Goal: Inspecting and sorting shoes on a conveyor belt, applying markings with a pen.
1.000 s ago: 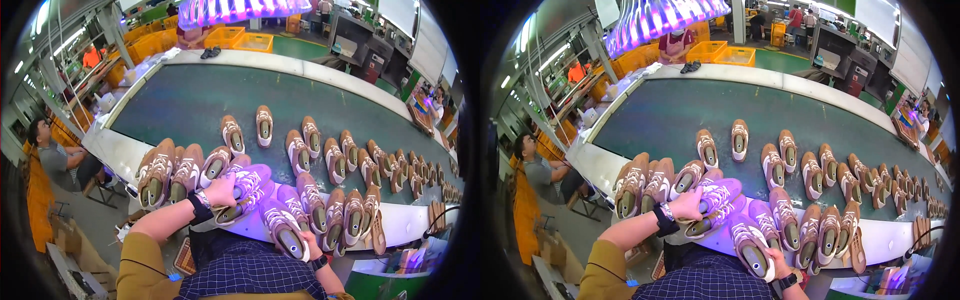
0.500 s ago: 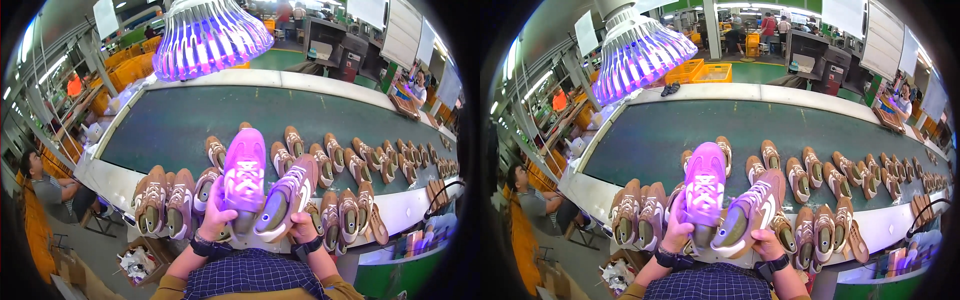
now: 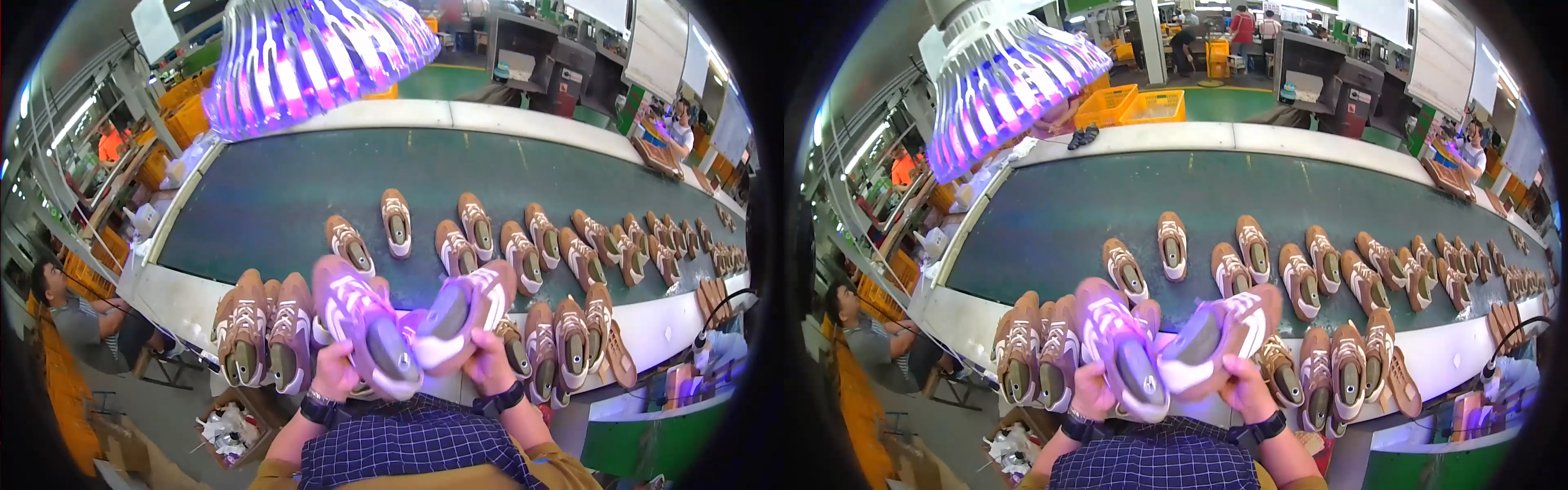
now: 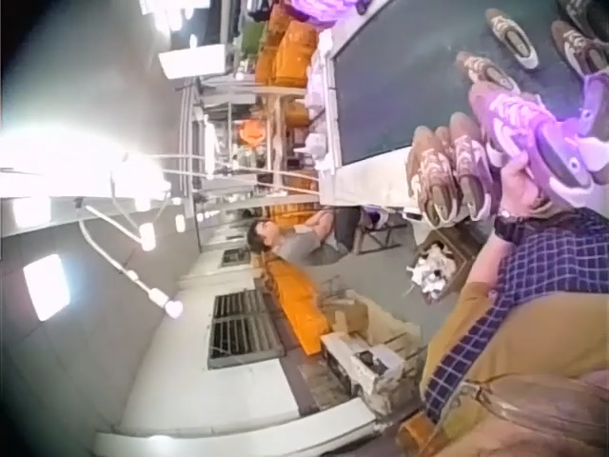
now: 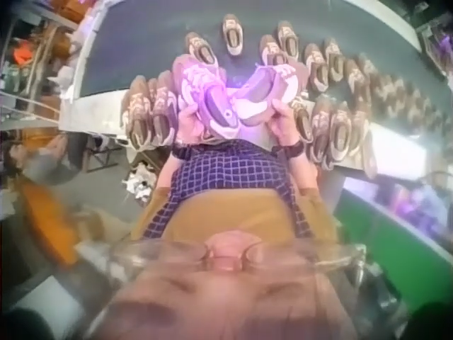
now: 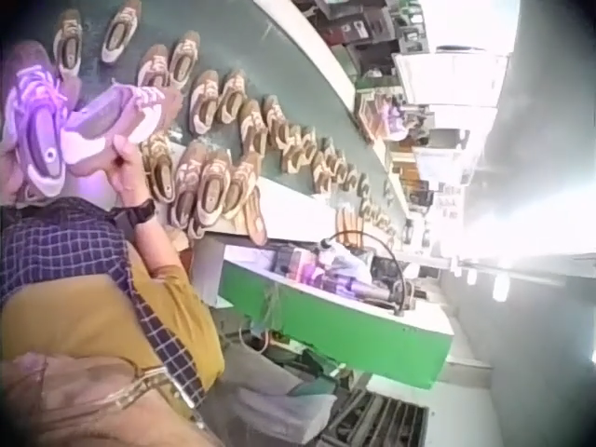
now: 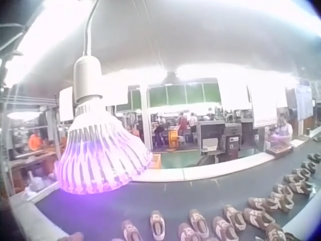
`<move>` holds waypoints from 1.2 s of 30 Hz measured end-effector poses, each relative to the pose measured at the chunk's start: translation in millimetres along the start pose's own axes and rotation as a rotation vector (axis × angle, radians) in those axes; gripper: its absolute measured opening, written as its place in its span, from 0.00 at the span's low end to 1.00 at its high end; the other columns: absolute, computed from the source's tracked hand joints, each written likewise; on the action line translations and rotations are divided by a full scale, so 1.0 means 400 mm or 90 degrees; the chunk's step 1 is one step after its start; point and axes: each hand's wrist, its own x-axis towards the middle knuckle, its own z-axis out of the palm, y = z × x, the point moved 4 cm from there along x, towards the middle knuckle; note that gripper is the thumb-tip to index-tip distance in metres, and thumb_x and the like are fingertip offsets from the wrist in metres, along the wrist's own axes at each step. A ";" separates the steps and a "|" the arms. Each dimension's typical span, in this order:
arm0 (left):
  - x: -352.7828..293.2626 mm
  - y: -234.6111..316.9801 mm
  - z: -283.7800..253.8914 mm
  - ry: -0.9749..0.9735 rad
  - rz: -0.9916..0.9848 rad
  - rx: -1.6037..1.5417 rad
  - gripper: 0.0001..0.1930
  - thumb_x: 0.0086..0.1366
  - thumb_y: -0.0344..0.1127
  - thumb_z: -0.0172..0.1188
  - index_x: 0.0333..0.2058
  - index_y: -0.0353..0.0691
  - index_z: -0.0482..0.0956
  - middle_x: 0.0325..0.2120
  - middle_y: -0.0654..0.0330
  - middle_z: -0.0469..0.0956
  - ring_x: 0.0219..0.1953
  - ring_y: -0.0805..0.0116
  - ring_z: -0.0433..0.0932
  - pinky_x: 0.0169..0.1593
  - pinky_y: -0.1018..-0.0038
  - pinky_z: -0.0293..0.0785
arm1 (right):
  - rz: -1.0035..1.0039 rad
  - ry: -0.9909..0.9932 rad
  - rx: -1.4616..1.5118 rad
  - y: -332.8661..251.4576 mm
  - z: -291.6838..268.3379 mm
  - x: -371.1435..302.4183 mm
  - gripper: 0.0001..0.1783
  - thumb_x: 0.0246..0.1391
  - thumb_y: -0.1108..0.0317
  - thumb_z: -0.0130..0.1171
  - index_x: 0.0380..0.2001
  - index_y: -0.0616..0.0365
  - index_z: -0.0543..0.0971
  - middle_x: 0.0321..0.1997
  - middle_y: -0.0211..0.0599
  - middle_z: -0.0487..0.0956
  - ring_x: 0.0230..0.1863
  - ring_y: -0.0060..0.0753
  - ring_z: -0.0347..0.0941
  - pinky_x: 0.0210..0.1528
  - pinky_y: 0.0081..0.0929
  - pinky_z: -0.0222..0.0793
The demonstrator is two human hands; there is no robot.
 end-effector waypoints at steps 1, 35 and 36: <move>0.011 0.016 0.013 0.030 0.051 0.048 0.29 0.56 0.30 0.53 0.58 0.33 0.58 0.54 0.51 0.66 0.57 0.55 0.65 0.62 0.59 0.58 | -0.042 -0.007 0.014 -0.011 0.007 0.006 0.35 0.47 0.64 0.59 0.57 0.65 0.59 0.56 0.46 0.69 0.56 0.43 0.67 0.62 0.41 0.60; 0.110 0.001 0.037 0.166 0.196 0.050 0.26 0.59 0.41 0.58 0.55 0.43 0.63 0.51 0.61 0.70 0.54 0.62 0.68 0.59 0.61 0.63 | -0.143 0.081 -0.032 -0.006 0.012 0.034 0.25 0.55 0.59 0.53 0.52 0.61 0.65 0.47 0.40 0.74 0.45 0.33 0.74 0.38 0.27 0.76; 0.111 0.000 0.033 0.164 0.192 0.047 0.26 0.59 0.41 0.58 0.55 0.43 0.63 0.51 0.61 0.70 0.54 0.62 0.68 0.59 0.61 0.63 | -0.143 0.079 -0.029 -0.004 0.012 0.036 0.25 0.55 0.59 0.52 0.52 0.61 0.66 0.47 0.40 0.75 0.45 0.33 0.74 0.38 0.27 0.77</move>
